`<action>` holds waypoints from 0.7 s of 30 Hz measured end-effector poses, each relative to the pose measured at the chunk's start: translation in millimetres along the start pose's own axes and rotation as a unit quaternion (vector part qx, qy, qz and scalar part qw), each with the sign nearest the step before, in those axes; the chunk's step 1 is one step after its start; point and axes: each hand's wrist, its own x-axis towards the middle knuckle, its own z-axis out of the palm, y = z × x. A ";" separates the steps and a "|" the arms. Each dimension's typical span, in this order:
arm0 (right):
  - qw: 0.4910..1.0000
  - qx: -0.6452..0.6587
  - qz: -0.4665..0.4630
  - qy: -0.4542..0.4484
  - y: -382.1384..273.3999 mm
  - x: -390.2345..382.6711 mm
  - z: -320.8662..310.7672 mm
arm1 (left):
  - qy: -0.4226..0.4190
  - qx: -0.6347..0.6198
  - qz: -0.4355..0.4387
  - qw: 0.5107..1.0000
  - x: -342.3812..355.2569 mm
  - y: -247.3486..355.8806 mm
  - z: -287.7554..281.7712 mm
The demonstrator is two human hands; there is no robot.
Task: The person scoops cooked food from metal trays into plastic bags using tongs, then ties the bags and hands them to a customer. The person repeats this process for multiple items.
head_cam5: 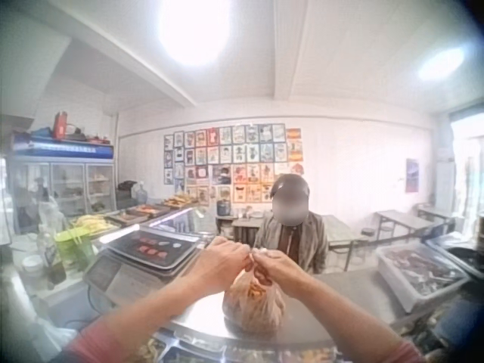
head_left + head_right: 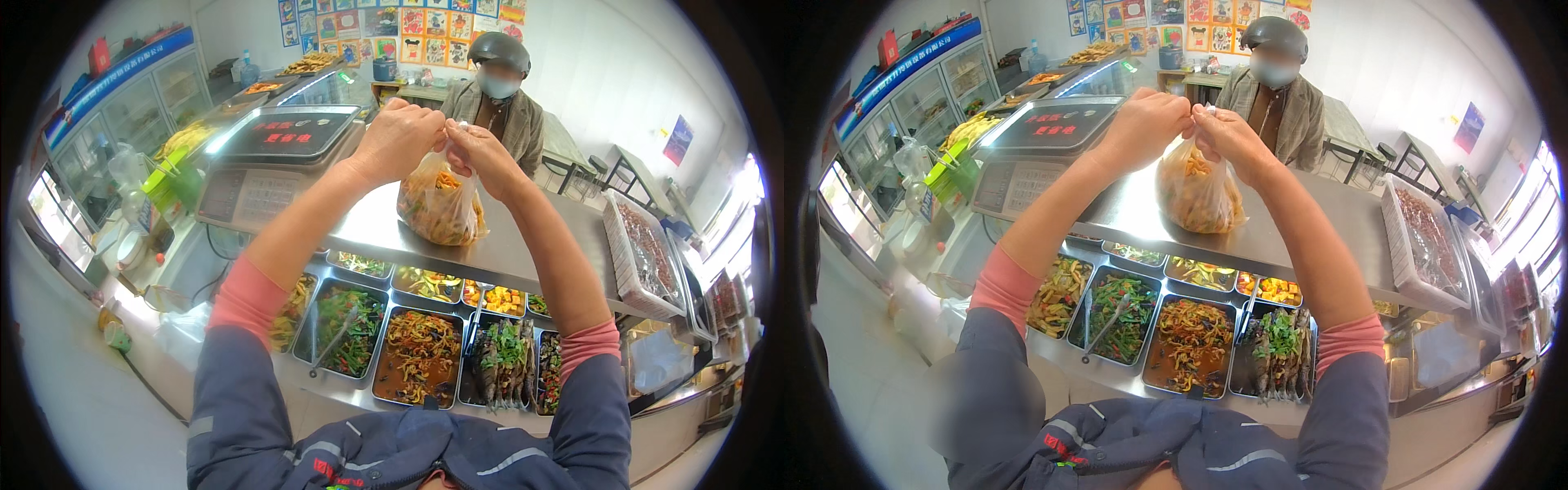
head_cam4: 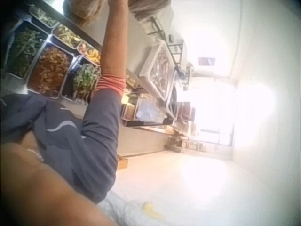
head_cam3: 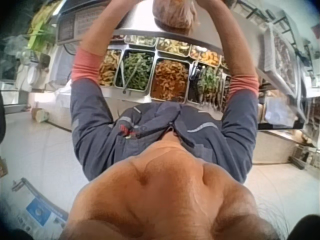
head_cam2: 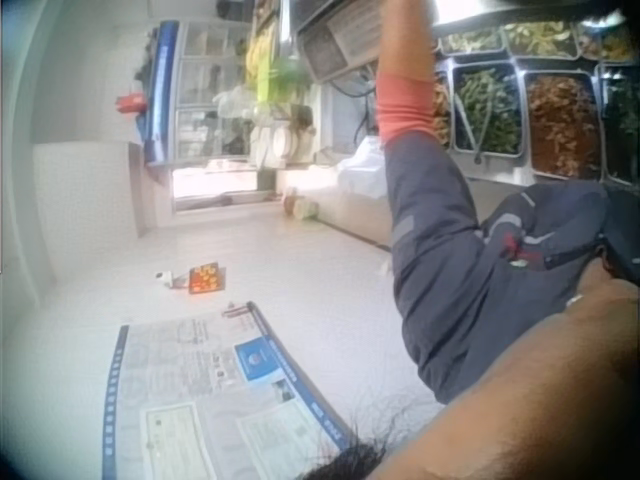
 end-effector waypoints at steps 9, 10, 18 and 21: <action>0.999 -0.024 0.026 -0.014 -3.2 -2.8 -11.6 | -0.002 -0.079 -0.132 0.988 -15.2 3.5 0.7; 0.997 -0.068 0.021 -0.013 -3.7 -3.1 -12.0 | -0.003 -0.128 -0.215 0.968 -15.1 1.0 4.0; 0.568 -0.738 -0.339 0.138 -8.4 -13.5 -0.8 | -0.153 -0.383 -0.272 0.870 -5.6 -11.7 34.0; 0.483 -0.755 -0.411 0.165 -11.1 -19.2 -1.7 | -0.162 -0.419 -0.215 0.867 -3.0 -10.8 28.4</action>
